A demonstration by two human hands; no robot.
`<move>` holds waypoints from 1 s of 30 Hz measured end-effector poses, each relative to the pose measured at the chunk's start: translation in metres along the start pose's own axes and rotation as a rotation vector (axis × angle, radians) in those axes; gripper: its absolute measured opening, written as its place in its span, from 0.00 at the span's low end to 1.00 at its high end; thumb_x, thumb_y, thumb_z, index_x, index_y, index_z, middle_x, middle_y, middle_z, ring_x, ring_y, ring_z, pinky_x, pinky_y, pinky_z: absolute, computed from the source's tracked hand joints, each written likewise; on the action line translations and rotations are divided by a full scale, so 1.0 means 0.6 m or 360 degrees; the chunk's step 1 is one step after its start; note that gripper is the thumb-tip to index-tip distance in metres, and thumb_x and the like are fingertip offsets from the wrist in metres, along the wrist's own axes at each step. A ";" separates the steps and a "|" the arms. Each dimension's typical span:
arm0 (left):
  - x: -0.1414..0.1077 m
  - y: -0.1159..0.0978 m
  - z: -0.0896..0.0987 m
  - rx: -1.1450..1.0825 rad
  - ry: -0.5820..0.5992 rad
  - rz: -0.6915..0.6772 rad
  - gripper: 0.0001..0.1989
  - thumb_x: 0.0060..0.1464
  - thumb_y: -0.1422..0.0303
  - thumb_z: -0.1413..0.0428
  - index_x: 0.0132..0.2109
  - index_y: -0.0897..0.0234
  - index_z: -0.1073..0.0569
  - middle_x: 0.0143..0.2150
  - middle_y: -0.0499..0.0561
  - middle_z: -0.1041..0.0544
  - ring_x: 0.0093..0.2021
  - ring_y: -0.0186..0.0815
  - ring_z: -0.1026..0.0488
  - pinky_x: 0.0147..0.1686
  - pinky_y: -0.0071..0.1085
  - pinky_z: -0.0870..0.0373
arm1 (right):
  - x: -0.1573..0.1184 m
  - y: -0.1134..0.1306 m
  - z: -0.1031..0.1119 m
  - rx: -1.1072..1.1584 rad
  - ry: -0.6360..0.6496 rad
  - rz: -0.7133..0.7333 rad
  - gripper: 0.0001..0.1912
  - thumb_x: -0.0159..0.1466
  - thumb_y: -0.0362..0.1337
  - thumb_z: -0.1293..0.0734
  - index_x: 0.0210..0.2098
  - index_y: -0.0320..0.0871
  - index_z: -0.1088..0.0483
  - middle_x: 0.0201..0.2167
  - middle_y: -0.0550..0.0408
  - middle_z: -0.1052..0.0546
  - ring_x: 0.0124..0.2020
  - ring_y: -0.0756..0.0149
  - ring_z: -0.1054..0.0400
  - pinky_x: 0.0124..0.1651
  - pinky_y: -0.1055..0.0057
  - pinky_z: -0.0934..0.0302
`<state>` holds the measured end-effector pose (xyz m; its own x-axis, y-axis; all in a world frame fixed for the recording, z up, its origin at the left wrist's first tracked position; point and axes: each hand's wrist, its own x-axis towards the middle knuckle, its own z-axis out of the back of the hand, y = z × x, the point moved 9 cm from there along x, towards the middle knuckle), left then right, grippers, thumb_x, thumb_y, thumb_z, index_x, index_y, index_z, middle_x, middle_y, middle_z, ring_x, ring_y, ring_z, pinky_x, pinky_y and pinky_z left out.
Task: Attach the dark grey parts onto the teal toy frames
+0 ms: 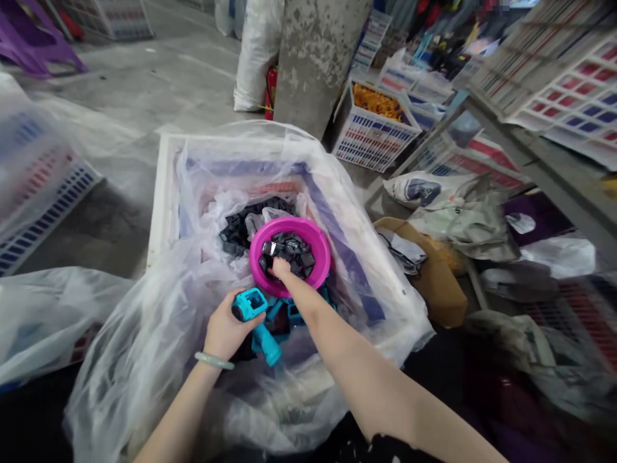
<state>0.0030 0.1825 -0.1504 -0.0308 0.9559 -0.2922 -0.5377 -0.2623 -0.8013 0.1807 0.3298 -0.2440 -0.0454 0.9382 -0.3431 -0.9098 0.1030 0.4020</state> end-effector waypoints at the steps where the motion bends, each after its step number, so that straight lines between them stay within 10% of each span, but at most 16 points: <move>1: 0.001 -0.003 -0.001 0.0001 0.0006 -0.0016 0.34 0.44 0.51 0.35 0.56 0.59 0.28 0.47 0.52 0.18 0.47 0.49 0.20 0.49 0.41 0.26 | 0.014 0.000 -0.011 -0.0062 0.0005 -0.0048 0.19 0.72 0.42 0.33 0.58 0.39 0.31 0.57 0.46 0.27 0.53 0.58 0.28 0.56 0.55 0.30; 17: 0.017 -0.013 -0.017 0.0149 0.0141 -0.0019 0.37 0.39 0.42 0.41 0.54 0.58 0.28 0.49 0.56 0.18 0.52 0.55 0.21 0.51 0.45 0.25 | 0.032 0.012 -0.040 -0.0182 0.0180 0.0116 0.23 0.58 0.38 0.22 0.52 0.45 0.24 0.52 0.51 0.19 0.52 0.53 0.25 0.62 0.49 0.34; 23: 0.024 -0.016 -0.024 0.0138 0.0141 -0.0191 0.34 0.39 0.43 0.40 0.50 0.58 0.27 0.45 0.54 0.16 0.49 0.56 0.19 0.49 0.44 0.23 | -0.015 0.011 0.014 -0.0268 0.0074 0.0157 0.08 0.56 0.33 0.23 0.35 0.40 0.20 0.49 0.45 0.18 0.61 0.46 0.30 0.72 0.45 0.48; 30: 0.030 -0.017 -0.039 0.0298 0.0198 -0.0292 0.34 0.41 0.44 0.38 0.52 0.59 0.27 0.44 0.55 0.16 0.47 0.56 0.18 0.45 0.44 0.21 | -0.086 0.038 0.135 -0.0063 -0.0060 0.0147 0.04 0.56 0.32 0.26 0.30 0.35 0.22 0.33 0.44 0.17 0.33 0.52 0.21 0.39 0.62 0.25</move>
<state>0.0279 0.1991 -0.1595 0.1790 0.9584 -0.2223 -0.6711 -0.0462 -0.7399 0.1955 0.3107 -0.1484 -0.1147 0.9549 -0.2737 -0.9182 0.0032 0.3961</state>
